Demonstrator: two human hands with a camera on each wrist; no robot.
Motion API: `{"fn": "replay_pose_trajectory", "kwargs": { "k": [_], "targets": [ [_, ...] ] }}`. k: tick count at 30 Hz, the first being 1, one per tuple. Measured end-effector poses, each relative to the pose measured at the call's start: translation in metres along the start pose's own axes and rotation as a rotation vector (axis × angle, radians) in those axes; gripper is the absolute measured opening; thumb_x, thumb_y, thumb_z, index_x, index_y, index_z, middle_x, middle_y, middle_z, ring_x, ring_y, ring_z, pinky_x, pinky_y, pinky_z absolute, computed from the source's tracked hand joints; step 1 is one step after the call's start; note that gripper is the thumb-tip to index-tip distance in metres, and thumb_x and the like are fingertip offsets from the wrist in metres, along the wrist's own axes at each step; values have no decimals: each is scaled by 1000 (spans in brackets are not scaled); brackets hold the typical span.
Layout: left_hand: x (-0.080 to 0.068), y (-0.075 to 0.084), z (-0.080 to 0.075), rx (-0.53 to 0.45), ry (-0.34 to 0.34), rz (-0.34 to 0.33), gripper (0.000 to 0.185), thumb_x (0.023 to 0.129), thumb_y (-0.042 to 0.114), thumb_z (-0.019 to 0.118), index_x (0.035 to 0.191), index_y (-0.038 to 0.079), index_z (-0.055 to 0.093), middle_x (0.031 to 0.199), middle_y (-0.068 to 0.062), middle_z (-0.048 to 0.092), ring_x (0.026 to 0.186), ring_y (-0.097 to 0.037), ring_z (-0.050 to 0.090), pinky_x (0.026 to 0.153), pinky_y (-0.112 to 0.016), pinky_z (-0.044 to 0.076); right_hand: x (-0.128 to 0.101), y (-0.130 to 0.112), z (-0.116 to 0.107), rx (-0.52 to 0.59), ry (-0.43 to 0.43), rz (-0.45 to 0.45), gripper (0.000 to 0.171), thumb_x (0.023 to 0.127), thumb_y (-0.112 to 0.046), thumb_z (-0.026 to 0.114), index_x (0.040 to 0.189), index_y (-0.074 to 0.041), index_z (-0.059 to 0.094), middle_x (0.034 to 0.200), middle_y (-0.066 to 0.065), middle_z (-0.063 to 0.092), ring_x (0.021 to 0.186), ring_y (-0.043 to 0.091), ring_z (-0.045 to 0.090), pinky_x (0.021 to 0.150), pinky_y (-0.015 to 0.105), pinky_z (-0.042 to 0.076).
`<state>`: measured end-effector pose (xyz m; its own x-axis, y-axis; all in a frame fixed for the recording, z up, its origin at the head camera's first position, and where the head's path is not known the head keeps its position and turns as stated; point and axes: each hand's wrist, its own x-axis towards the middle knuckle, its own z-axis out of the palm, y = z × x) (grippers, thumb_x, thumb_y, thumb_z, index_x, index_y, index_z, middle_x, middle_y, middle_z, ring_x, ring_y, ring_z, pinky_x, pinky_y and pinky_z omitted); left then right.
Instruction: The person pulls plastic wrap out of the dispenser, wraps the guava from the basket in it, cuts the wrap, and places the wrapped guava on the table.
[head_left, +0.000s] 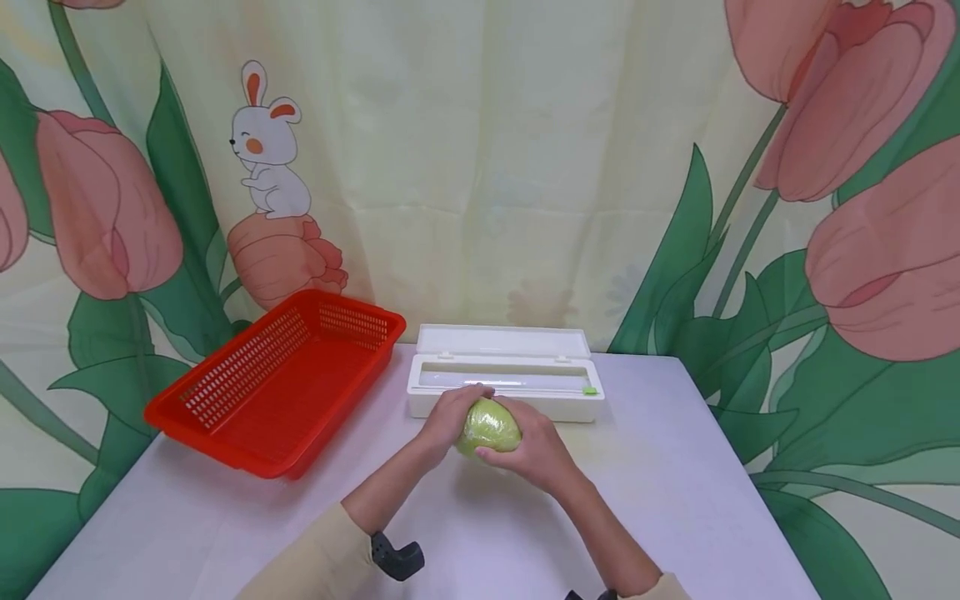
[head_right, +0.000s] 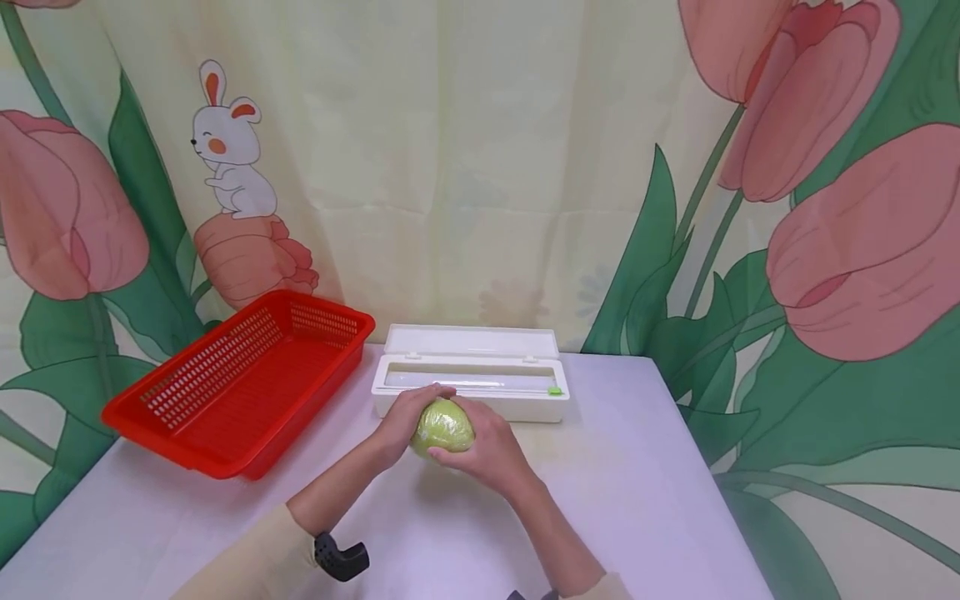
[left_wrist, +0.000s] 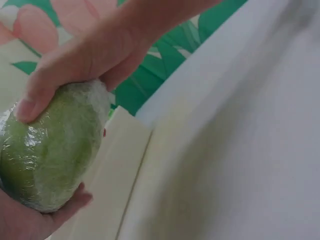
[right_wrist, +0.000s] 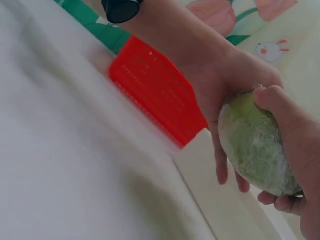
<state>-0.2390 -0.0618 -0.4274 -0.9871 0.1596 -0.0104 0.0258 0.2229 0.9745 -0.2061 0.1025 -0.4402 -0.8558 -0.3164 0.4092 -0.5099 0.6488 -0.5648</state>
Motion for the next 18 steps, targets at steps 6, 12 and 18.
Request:
{"fn": "replay_pose_trajectory", "kwargs": {
  "k": [6, 12, 18],
  "targets": [
    [2, -6, 4, -21, 87, 105, 37, 92, 19, 36, 89, 5, 70, 83, -9, 68, 71, -10, 55, 65, -25, 46, 2, -3, 2, -47, 49, -26, 67, 65, -48, 75, 120, -18, 51, 105, -7, 57, 83, 5, 50, 64, 19, 46],
    [3, -10, 6, -57, 154, 162, 36, 92, 14, 35, 87, 3, 70, 86, -12, 69, 73, -8, 57, 69, -24, 46, 7, -5, 3, -76, 35, -46, 67, 65, -46, 76, 119, -17, 50, 106, -7, 56, 82, 4, 51, 64, 18, 46],
    [2, -7, 7, -145, 99, 110, 33, 93, 12, 37, 103, 4, 68, 105, -12, 68, 95, -14, 60, 86, -26, 43, 9, -4, 5, -92, 4, -30, 72, 65, -47, 75, 125, -19, 47, 112, -7, 55, 87, 5, 52, 68, 20, 48]
  ]
}}
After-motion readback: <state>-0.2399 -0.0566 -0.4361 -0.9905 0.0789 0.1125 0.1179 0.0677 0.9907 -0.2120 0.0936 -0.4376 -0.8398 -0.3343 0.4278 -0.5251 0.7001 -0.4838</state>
